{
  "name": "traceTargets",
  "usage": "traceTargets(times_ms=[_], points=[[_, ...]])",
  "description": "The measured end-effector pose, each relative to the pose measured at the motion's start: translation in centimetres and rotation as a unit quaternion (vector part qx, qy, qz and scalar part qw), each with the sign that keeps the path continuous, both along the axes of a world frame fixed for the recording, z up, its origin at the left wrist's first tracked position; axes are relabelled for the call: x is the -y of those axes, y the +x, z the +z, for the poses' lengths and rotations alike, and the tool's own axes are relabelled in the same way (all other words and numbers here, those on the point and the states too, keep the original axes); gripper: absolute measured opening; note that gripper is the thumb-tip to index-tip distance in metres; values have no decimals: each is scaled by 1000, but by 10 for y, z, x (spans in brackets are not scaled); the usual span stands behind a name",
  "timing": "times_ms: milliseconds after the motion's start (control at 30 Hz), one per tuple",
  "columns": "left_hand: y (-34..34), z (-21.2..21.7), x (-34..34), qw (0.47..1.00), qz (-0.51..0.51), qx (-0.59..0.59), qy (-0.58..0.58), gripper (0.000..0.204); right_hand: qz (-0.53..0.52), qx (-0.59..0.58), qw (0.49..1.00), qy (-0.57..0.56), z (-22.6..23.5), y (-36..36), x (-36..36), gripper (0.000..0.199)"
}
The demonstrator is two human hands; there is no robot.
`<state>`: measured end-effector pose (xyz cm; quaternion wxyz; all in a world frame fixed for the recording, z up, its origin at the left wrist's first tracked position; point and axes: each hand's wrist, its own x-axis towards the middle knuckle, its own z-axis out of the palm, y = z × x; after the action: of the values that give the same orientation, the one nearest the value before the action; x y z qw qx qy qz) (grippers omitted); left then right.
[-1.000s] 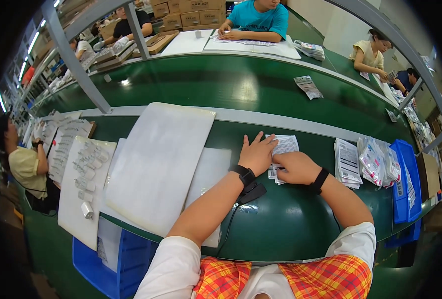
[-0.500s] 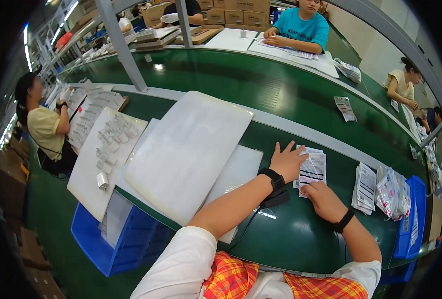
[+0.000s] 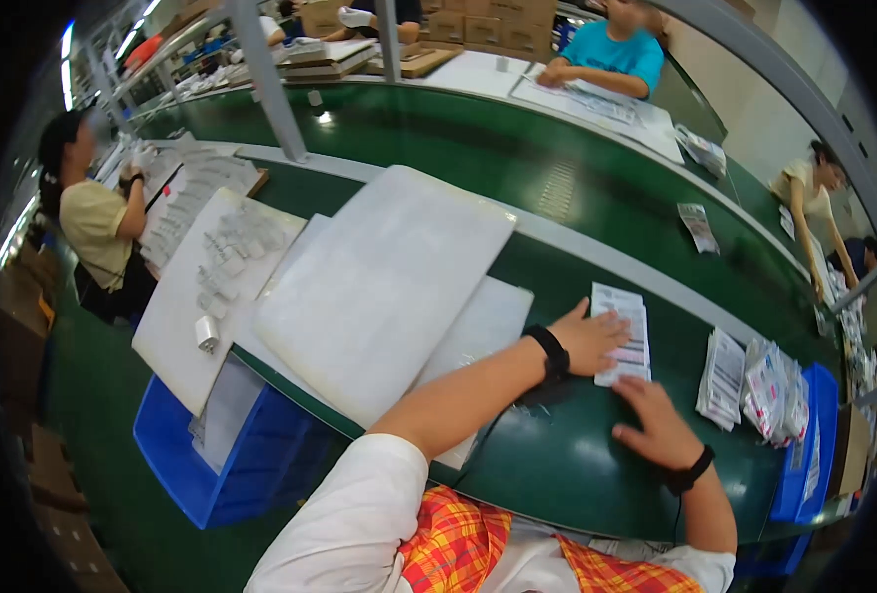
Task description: The person picks up a power adapter and a plastic bag, slides the adapter into the bag, and presses it flat. They then place the bagged adapter onto a stack of other bags.
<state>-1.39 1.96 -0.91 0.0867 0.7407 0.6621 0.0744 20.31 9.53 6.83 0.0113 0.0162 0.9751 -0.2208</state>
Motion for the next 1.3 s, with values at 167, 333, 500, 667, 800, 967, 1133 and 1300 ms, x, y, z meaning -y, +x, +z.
traceTargets(times_ms=[167, 333, 500, 667, 800, 967, 1133, 1300], points=[[-12, 10, 2, 999, -9, 39, -19, 69, -76, -127, 989, -29, -10, -13, -43, 47], [-10, 16, 3, 999, -4, 35, -29, 70, -117, 26, 991, -59, -9, -24, -64, 42], [-14, 17, 3, 998, 33, 32, -32, 66, -91, 37, 993, 59, 4, -7, -59, 38], [-8, 12, 2, 997, 48, 53, 11, 60, -123, -104, 987, -23, -6, -30, -38, 34], [-37, 4, -4, 979, 36, 197, 38, 51, -83, -116, 989, -32, -27, -51, -24, 27], [-26, 23, -2, 964, 81, 255, -11, 36, -153, -106, 967, -174, -30, -56, -38, 19], [-24, 29, 3, 941, 113, 317, -33, 37, -168, -86, 964, -188, -24, -62, -42, 14], [-19, 30, 1, 948, 121, 292, -42, 36, -171, -85, 964, -187, -25, -60, -44, 12]])
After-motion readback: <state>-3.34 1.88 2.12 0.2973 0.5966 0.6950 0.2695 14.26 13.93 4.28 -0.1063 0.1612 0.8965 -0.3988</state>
